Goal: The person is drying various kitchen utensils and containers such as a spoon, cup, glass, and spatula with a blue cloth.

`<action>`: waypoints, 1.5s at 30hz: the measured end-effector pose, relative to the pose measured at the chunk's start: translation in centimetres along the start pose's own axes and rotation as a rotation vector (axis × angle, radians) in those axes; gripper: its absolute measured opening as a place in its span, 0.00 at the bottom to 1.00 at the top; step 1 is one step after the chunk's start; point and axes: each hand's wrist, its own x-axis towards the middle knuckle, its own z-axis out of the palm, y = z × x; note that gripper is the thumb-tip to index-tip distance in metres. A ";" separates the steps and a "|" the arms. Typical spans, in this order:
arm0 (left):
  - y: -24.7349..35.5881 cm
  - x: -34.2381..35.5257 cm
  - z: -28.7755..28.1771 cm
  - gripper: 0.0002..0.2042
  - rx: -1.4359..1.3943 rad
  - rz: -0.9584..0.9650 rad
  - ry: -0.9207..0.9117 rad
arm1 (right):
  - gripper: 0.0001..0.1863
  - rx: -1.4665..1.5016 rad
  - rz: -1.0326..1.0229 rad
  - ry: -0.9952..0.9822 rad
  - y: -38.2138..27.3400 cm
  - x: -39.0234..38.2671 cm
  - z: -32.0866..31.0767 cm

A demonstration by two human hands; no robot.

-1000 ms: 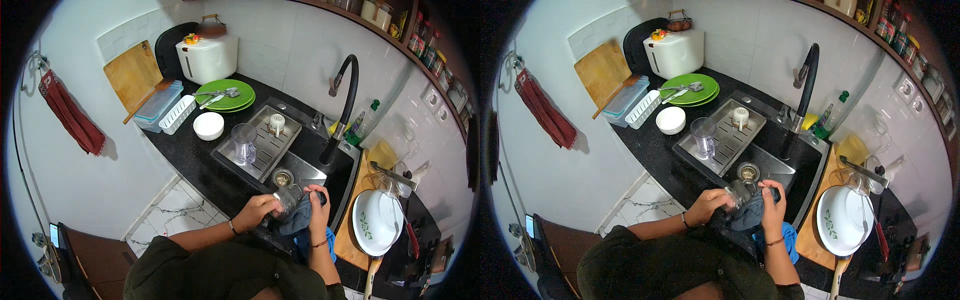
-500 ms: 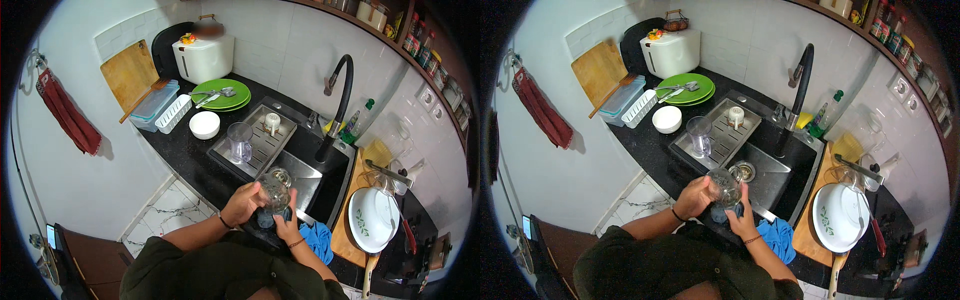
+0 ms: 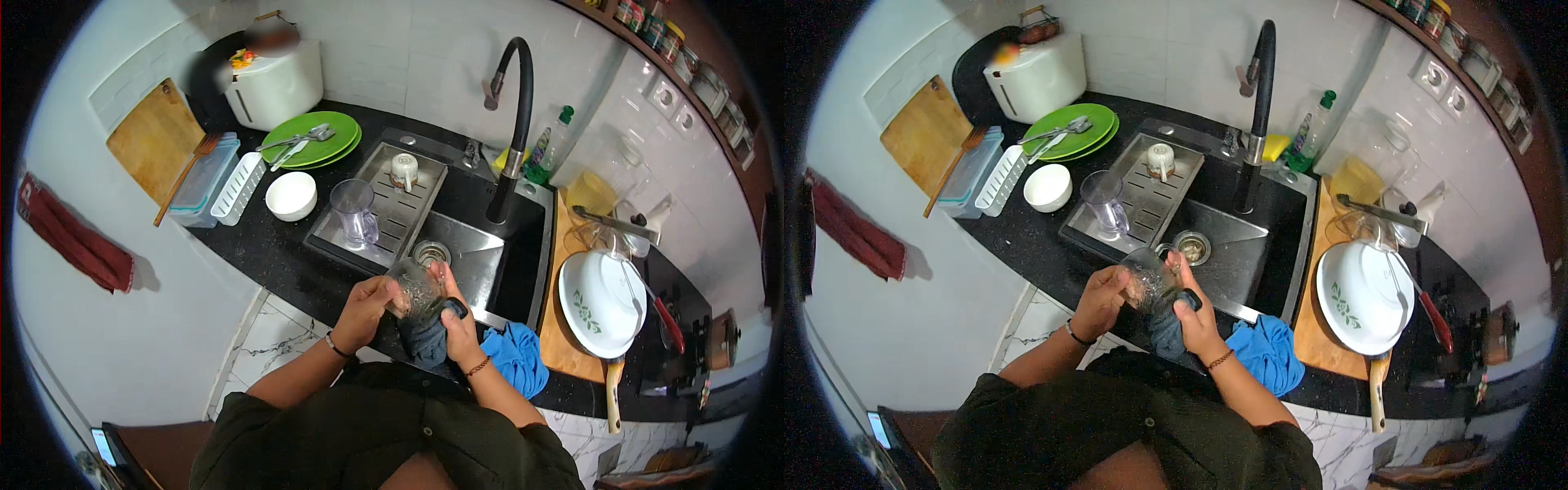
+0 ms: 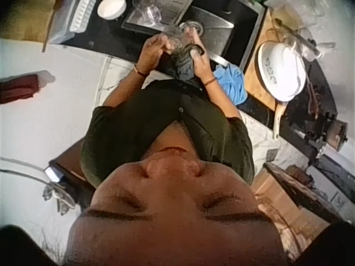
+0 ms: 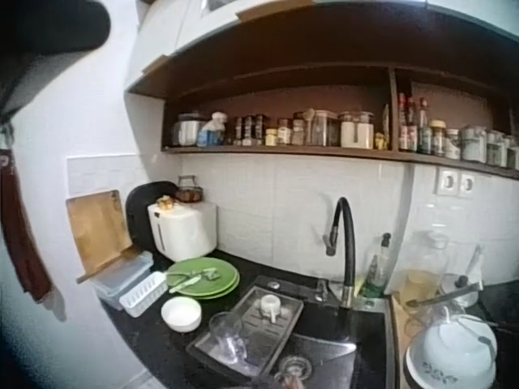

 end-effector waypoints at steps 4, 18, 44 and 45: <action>0.1 -0.1 -1.0 0.14 -0.058 -0.049 0.033 | 0.42 -0.272 -0.222 0.165 0.2 1.2 2.4; 3.6 0.6 -8.6 0.12 -0.293 -0.230 -0.046 | 0.40 -1.002 -0.325 0.077 -1.7 2.8 5.8; 5.4 4.5 -13.2 0.20 -0.110 -0.169 -0.125 | 0.35 -1.347 -0.121 0.289 -1.2 18.7 -0.9; 5.4 4.4 -13.3 0.20 -0.108 -0.168 -0.127 | 0.35 -1.407 -0.074 0.244 -0.4 19.6 -1.5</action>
